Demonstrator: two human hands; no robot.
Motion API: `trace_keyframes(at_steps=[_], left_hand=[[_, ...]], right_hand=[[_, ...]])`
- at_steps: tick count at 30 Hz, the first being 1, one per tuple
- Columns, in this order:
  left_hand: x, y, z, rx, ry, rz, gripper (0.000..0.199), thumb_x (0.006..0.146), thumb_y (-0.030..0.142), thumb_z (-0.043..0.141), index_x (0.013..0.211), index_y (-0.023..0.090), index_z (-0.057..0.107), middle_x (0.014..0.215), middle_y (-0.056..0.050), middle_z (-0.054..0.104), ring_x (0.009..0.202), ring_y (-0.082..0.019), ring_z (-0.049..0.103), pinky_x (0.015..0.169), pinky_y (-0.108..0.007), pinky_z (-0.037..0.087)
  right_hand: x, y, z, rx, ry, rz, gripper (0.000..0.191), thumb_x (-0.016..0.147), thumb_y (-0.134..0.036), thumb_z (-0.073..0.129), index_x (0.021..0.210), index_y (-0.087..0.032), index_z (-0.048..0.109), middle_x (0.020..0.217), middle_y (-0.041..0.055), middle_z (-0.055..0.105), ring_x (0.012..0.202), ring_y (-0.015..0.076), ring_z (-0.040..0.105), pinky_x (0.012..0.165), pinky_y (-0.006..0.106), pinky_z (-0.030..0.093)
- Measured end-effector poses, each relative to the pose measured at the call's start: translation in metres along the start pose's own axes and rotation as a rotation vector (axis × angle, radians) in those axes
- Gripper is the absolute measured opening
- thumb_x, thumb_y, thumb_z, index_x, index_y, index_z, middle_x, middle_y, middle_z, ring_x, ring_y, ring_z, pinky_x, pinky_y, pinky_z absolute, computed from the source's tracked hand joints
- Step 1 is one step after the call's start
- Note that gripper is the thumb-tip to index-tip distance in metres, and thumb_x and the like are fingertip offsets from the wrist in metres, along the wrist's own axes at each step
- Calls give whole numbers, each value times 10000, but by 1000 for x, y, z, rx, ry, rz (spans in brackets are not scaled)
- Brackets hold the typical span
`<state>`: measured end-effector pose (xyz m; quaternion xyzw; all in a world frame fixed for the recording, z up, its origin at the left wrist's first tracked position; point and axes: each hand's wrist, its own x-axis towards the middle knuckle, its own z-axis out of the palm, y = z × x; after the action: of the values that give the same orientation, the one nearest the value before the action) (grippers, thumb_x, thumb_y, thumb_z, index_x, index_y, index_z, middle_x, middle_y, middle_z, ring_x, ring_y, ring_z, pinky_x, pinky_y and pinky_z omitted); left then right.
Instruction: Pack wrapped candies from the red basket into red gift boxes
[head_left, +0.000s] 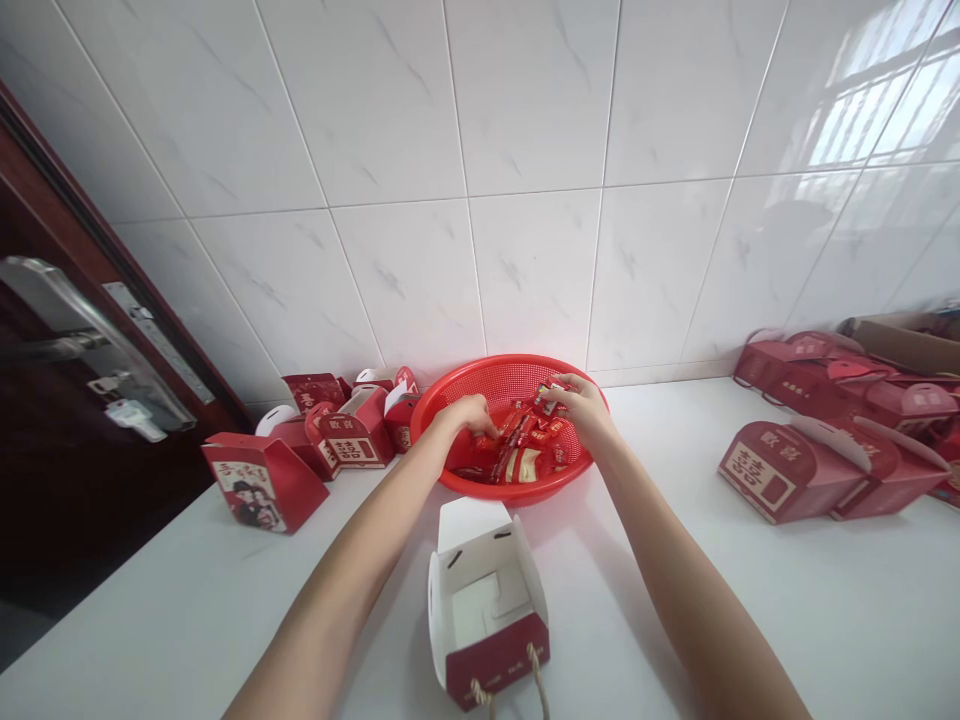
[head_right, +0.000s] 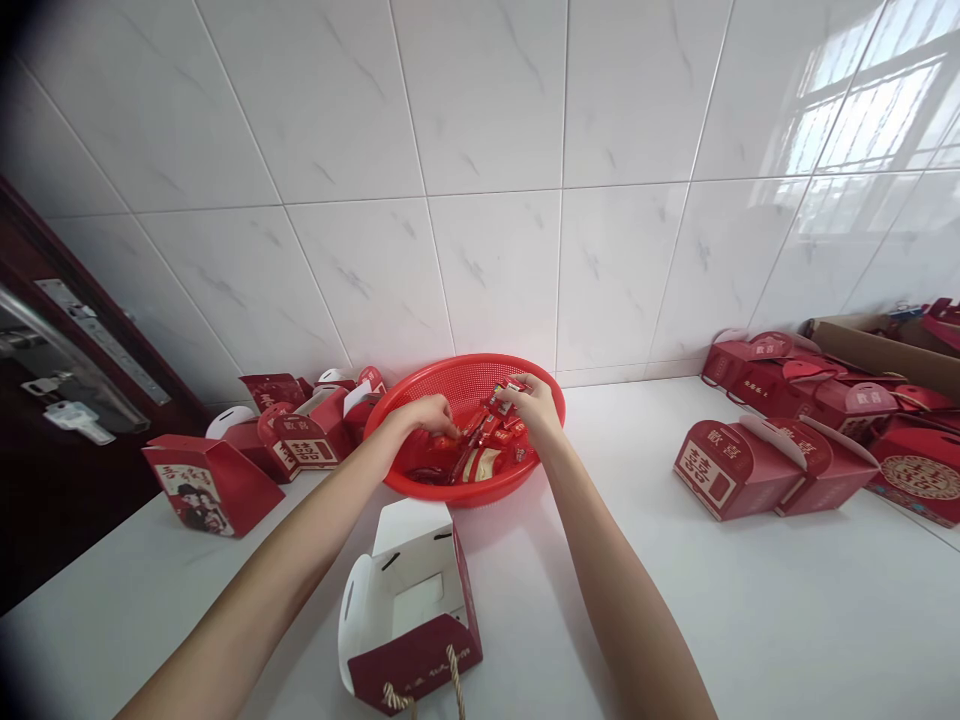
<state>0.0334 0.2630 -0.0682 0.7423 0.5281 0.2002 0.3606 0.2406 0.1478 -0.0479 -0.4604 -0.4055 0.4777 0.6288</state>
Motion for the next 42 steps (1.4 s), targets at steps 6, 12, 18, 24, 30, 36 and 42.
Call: trace_keyframes(at_steps=[6, 12, 18, 24, 30, 36, 42], left_hand=[[-10, 27, 4, -133, 185, 202, 402, 662, 441, 832, 488, 186, 574, 468, 43, 512, 506, -123, 470, 529, -265, 325], [-19, 45, 11, -347, 163, 322, 452, 669, 570, 811, 726, 162, 624, 704, 19, 612, 679, -145, 584, 615, -265, 479], [-28, 53, 13, -466, 83, 344, 497, 652, 586, 822, 794, 160, 606, 762, 15, 597, 684, -135, 591, 617, -275, 518], [-31, 54, 14, -485, 57, 379, 420, 655, 485, 853, 766, 164, 606, 724, 26, 580, 667, -122, 567, 595, -246, 493], [-32, 55, 15, -509, 35, 385, 443, 647, 501, 853, 789, 165, 603, 705, 42, 540, 636, -117, 559, 570, -254, 511], [-35, 57, 14, -503, 6, 392, 440, 660, 514, 842, 809, 161, 625, 726, 29, 581, 656, -125, 580, 586, -253, 509], [-35, 57, 14, -473, -9, 387, 429, 718, 544, 797, 821, 156, 646, 773, 1, 644, 710, -144, 610, 653, -272, 509]], right_hand=[[1, 1, 0, -3, -17, 10, 191, 579, -201, 740, 743, -221, 644, 665, -4, 685, 610, 167, 638, 513, 259, 480], [1, 0, -1, 1, -24, 33, 168, 586, -209, 745, 726, -211, 652, 706, 3, 695, 645, 166, 641, 535, 264, 489], [0, 0, -2, 16, -35, 33, 196, 587, -193, 754, 749, -217, 647, 690, 2, 692, 657, 171, 642, 529, 258, 483], [-1, 1, -2, 19, -39, 26, 186, 597, -190, 760, 730, -215, 632, 693, -2, 689, 647, 160, 636, 532, 253, 483], [-2, 0, -2, 14, -24, 49, 215, 633, -168, 751, 817, -222, 654, 705, 1, 689, 641, 166, 627, 515, 262, 478], [-2, -2, -2, 7, -18, 56, 255, 625, -131, 719, 860, -218, 672, 709, 0, 697, 635, 160, 624, 512, 257, 471], [-1, -2, -1, 9, -7, 48, 270, 597, -131, 718, 851, -210, 669, 676, -16, 688, 607, 151, 614, 541, 263, 487]])
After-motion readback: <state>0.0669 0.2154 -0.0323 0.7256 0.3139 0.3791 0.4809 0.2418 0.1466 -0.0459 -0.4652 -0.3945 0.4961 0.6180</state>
